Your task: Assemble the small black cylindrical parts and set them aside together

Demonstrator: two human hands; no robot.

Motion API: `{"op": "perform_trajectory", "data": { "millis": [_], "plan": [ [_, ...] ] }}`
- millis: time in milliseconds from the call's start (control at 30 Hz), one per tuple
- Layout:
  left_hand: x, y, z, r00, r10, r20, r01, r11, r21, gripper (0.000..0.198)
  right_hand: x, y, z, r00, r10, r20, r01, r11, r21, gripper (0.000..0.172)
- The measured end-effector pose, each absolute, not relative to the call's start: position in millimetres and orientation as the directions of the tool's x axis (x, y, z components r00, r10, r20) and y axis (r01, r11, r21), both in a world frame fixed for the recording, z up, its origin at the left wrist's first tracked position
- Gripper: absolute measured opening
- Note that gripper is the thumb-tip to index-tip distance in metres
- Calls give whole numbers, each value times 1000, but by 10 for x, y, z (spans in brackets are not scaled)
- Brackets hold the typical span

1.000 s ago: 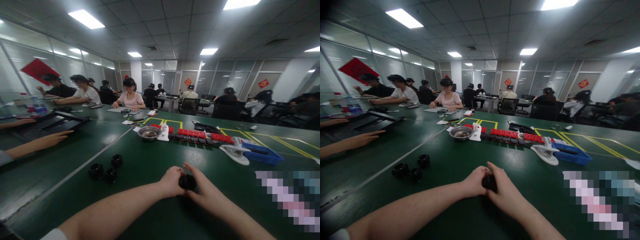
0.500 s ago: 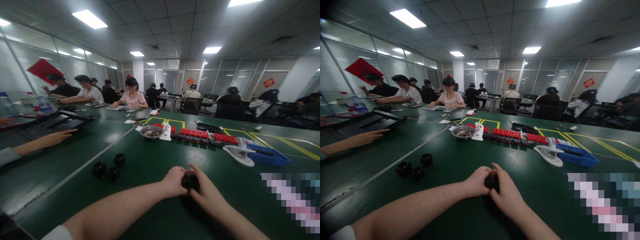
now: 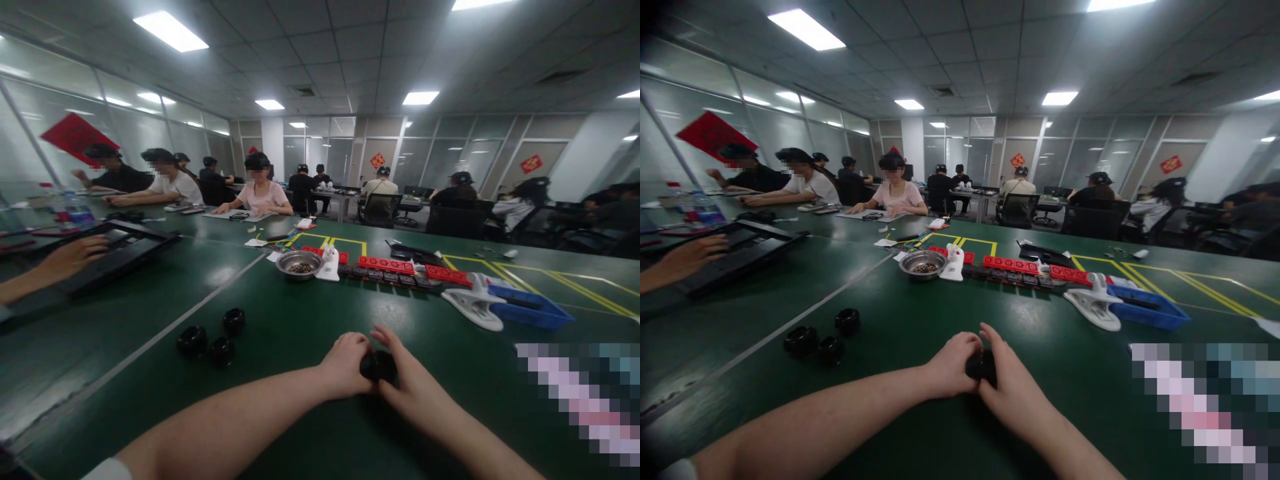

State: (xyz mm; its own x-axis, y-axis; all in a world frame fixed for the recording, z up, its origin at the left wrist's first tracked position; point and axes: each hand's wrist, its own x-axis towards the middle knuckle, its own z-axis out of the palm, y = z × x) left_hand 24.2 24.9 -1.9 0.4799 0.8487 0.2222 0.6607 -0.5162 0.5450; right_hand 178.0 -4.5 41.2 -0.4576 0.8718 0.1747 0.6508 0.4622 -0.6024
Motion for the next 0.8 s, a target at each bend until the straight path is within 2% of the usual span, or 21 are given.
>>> {"op": "perform_trajectory", "data": {
  "millis": [100, 233, 300, 367, 467, 533, 667, 800],
  "plan": [
    [239, 264, -38, 498, 832, 244, 648, -544, 533, 45, 1801, -13, 448, -343, 920, 188, 754, 389, -528, 70],
    [246, 265, -38, 489, 836, 249, 644, -539, 543, 52, 1770, 3, 456, -232, 964, 127, 843, 264, -469, 74],
    [251, 256, -21, 485, 841, 241, 650, -530, 544, 50, 1756, -6, 449, -258, 959, 121, 844, 284, -454, 72],
    [253, 247, -2, 477, 847, 234, 655, -521, 548, 49, 1766, -16, 452, -360, 926, 117, 797, 370, -478, 70],
    [251, 244, 11, 475, 850, 227, 661, -515, 546, 51, 1814, -19, 490, -501, 864, 53, 729, 454, -512, 75],
    [250, 251, 2, 489, 842, 228, 659, -528, 536, 48, 1841, -12, 519, -487, 873, 27, 758, 437, -484, 77],
    [258, 263, -30, 488, 836, 250, 653, -540, 531, 44, 1829, 9, 485, -353, 921, 167, 817, 390, -425, 74],
    [269, 249, -18, 458, 860, 224, 673, -500, 545, 44, 1791, 17, 330, -321, 888, 330, 795, 442, -415, 56]
  ]
}}
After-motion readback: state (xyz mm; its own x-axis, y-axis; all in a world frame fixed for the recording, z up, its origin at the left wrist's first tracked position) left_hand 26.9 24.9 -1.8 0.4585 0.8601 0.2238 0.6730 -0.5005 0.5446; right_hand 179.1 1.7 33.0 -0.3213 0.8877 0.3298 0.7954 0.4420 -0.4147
